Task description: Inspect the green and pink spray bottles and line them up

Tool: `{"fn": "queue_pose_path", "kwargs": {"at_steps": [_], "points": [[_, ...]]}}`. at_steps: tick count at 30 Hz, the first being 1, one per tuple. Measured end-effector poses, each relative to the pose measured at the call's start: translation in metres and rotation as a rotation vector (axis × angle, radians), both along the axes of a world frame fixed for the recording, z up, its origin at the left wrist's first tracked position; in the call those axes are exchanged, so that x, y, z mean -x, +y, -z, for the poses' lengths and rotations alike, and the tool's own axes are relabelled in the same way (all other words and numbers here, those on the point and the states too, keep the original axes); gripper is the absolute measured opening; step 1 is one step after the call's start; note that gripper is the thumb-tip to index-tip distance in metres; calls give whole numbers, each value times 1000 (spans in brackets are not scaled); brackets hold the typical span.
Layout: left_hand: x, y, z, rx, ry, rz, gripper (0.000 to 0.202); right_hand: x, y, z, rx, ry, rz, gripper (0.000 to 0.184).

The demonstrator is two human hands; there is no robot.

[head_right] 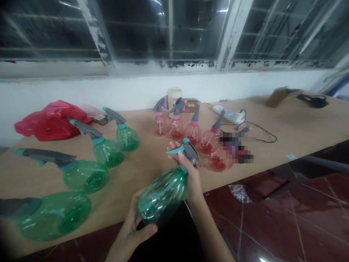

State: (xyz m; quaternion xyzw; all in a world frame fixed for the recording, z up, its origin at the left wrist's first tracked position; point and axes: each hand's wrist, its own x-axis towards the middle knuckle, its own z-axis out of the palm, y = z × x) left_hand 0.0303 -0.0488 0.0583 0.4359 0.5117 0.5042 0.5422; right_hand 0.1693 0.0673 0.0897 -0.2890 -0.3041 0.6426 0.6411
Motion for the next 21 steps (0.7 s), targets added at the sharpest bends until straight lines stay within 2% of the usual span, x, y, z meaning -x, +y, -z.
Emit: {"fn": "queue_pose_path", "kwargs": {"at_steps": [4,7,9,11,15,18,21], "points": [[3,-6,-1,-11,98,57,82,-5,2,-1,-13,71,-48,31],[12,-4,0,2,150,53,73,-9,4,1,7,111,-53,28],[21,2,4,13,140,-10,67,-10,4,3,17,141,-61,23],[29,12,10,19,155,-133,62,-8,4,3,35,145,-91,17],[44,34,26,-2,310,-335,52,-1,0,2,74,106,-85,16],[50,44,35,16,414,-362,51,4,-4,2,82,62,-73,16],[51,45,38,36,549,-341,49,8,-8,4,62,60,-127,14]]}}
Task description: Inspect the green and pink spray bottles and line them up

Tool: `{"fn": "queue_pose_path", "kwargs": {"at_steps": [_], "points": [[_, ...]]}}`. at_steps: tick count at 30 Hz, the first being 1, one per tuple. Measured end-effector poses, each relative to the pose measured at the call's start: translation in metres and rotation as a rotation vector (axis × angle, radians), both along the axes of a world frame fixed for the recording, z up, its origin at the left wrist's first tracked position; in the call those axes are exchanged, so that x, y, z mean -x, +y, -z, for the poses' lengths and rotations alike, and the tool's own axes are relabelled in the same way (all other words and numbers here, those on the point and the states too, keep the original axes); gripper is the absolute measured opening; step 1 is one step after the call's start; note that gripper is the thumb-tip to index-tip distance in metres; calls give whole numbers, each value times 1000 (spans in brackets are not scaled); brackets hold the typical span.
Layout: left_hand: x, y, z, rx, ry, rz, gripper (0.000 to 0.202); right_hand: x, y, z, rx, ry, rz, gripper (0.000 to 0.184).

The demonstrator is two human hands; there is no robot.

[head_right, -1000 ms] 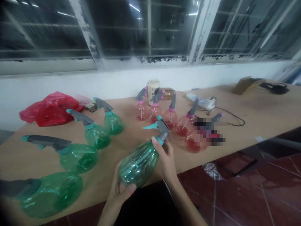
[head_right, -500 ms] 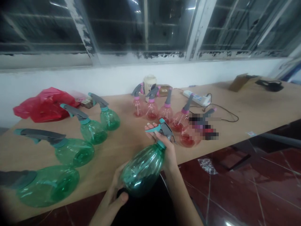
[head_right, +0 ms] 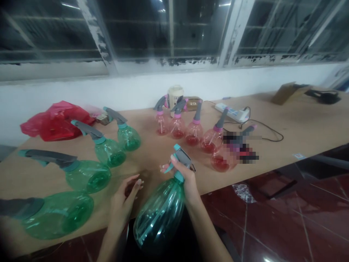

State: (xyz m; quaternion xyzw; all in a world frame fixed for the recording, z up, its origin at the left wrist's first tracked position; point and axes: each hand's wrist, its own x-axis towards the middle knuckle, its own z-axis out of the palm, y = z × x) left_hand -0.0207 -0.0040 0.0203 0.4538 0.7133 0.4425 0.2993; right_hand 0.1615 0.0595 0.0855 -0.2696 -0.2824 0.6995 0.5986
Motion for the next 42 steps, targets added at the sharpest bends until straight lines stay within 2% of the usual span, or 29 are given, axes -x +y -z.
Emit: {"fn": "queue_pose_path", "kwargs": {"at_steps": [2,6,13,17,24,28,30,36,42], "points": [[-1,-1,-1,14,72,0,47,2,-2,2,-40,25,-78,14],[-3,-3,-4,2,133,2,45,5,-4,4,-117,28,-213,27],[-4,-4,-6,-7,203,7,42,7,-2,9,-81,51,-187,32],[-5,-5,-7,-4,206,23,40,8,-1,13,-66,82,-205,29],[-5,-6,-6,-8,209,32,39,13,2,15,-34,77,-160,23],[-4,-6,-4,-15,197,41,40,13,-1,13,-12,82,-36,11],[-4,-6,-3,-13,186,48,39,11,-3,13,-21,77,15,17],[-7,-7,-6,-10,154,37,39,10,-4,16,-117,38,-205,19],[-7,-8,-7,0,146,41,40,15,-4,17,-138,8,-190,22]]}}
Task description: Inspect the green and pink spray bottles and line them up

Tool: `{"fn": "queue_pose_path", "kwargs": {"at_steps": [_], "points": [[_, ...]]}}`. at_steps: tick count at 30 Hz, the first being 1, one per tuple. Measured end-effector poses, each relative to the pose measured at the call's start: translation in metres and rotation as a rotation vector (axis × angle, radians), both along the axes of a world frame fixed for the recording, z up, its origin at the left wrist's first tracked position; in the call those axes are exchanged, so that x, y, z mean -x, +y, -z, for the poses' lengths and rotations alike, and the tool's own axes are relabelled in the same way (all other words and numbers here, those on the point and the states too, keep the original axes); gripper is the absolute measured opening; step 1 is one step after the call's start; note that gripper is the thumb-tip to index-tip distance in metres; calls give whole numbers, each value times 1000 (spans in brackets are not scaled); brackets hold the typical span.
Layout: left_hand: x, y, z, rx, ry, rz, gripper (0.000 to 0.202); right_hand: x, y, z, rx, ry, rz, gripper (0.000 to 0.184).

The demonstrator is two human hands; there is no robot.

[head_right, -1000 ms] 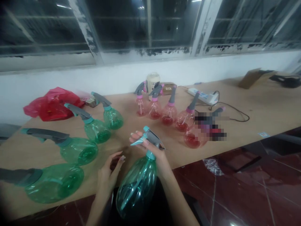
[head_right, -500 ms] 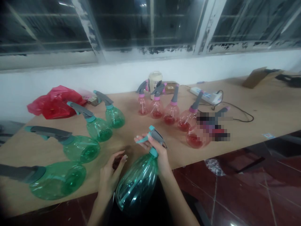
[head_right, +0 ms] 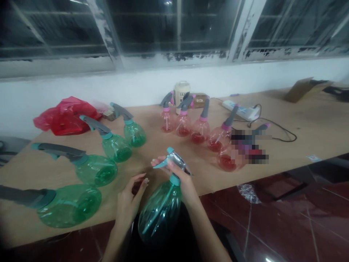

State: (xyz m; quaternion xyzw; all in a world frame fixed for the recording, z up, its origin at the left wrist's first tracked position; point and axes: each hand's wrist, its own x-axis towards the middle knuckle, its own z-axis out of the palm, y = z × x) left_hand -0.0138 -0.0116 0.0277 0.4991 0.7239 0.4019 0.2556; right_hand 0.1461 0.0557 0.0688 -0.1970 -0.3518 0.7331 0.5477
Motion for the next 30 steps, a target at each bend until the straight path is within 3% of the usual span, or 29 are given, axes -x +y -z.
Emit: {"fn": "queue_pose_path", "kwargs": {"at_steps": [8,14,20,30], "points": [[0,-1,1,-2,7,0,39,-1,2,-2,32,0,32,21],[1,-2,2,4,26,-1,38,-5,-3,-2,135,-58,210,18],[1,-1,2,-7,26,-8,38,-6,1,-3,54,-17,128,15],[1,0,4,-7,24,-15,39,-4,4,-4,-15,-6,119,18]]}}
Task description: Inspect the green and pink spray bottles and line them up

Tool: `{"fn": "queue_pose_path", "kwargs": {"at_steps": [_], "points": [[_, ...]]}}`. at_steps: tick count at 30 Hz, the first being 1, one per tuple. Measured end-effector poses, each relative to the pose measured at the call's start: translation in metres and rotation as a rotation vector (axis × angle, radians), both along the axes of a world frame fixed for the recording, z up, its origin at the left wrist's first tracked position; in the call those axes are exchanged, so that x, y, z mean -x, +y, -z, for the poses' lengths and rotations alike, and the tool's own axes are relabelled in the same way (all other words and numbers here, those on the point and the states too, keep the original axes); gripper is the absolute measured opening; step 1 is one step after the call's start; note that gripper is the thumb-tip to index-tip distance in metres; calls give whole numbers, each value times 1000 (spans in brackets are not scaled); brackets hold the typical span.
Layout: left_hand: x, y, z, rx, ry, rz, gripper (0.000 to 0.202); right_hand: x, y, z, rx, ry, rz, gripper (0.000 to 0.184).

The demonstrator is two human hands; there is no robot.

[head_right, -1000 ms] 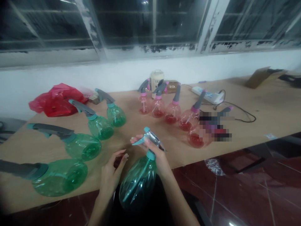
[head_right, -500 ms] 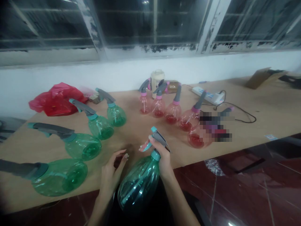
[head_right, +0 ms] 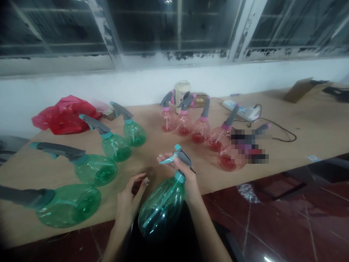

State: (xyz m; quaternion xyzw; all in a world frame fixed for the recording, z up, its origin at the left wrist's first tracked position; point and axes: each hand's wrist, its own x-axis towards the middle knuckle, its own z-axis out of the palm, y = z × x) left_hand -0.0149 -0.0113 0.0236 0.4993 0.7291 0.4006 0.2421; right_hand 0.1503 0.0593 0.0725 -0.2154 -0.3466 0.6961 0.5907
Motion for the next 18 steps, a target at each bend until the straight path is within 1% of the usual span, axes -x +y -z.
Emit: {"fn": "queue_pose_path", "kwargs": {"at_steps": [6,9,11,13,15,16,18], "points": [[0,0,-2,-6,12,18,39,1,1,1,26,6,19,19],[0,-1,-3,-12,29,16,39,-1,-3,0,89,-23,87,17],[0,-1,-3,-11,30,15,39,-2,-7,-1,135,-54,106,20],[0,-2,-4,-12,21,16,38,-3,-9,-2,139,-70,42,21],[-1,-2,-4,-12,16,14,38,-2,-9,-2,104,-60,-35,18],[-1,-2,-4,-10,16,10,39,-1,-9,-2,84,-43,-48,17],[-1,-1,-4,-1,19,7,40,1,-6,-1,52,3,-13,18]]}}
